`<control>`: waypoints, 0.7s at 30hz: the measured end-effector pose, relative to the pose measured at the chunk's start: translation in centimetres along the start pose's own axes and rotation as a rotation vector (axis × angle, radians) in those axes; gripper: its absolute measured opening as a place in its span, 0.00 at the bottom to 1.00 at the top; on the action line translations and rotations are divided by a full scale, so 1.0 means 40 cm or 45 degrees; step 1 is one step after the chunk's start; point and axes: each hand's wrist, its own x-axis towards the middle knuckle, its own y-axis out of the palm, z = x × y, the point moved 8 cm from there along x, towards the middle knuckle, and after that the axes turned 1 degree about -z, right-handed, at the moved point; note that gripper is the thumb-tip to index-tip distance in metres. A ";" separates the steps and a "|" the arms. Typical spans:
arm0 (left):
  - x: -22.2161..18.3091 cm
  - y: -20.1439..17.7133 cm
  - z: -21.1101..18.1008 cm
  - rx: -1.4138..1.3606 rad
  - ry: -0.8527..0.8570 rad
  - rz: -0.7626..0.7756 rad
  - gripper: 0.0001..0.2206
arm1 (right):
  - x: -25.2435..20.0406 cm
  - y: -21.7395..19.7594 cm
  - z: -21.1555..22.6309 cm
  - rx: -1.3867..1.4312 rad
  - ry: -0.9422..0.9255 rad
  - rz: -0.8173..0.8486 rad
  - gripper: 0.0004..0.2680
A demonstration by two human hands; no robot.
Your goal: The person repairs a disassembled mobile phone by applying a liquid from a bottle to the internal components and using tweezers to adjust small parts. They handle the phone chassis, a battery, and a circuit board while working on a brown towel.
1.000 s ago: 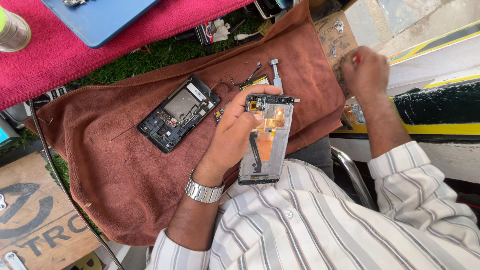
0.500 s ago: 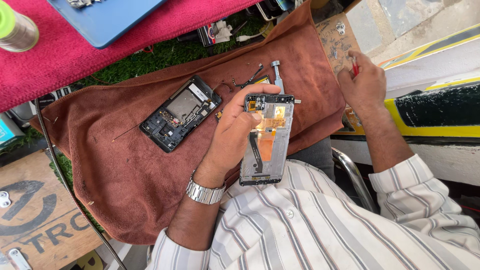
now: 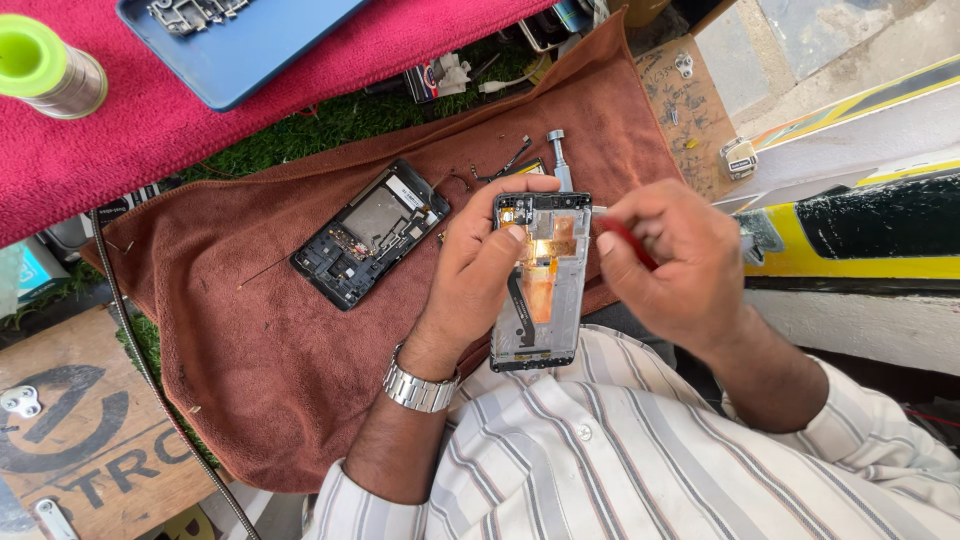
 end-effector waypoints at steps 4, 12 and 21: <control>-0.004 0.000 -0.002 -0.014 -0.019 0.003 0.21 | 0.016 0.031 0.088 -0.185 -0.130 0.040 0.05; -0.005 -0.005 -0.014 0.079 0.025 -0.059 0.21 | 0.015 0.070 0.060 -0.104 0.119 0.128 0.05; -0.002 0.014 -0.039 0.431 0.077 -0.049 0.21 | 0.018 0.082 0.077 -0.157 -0.027 0.078 0.06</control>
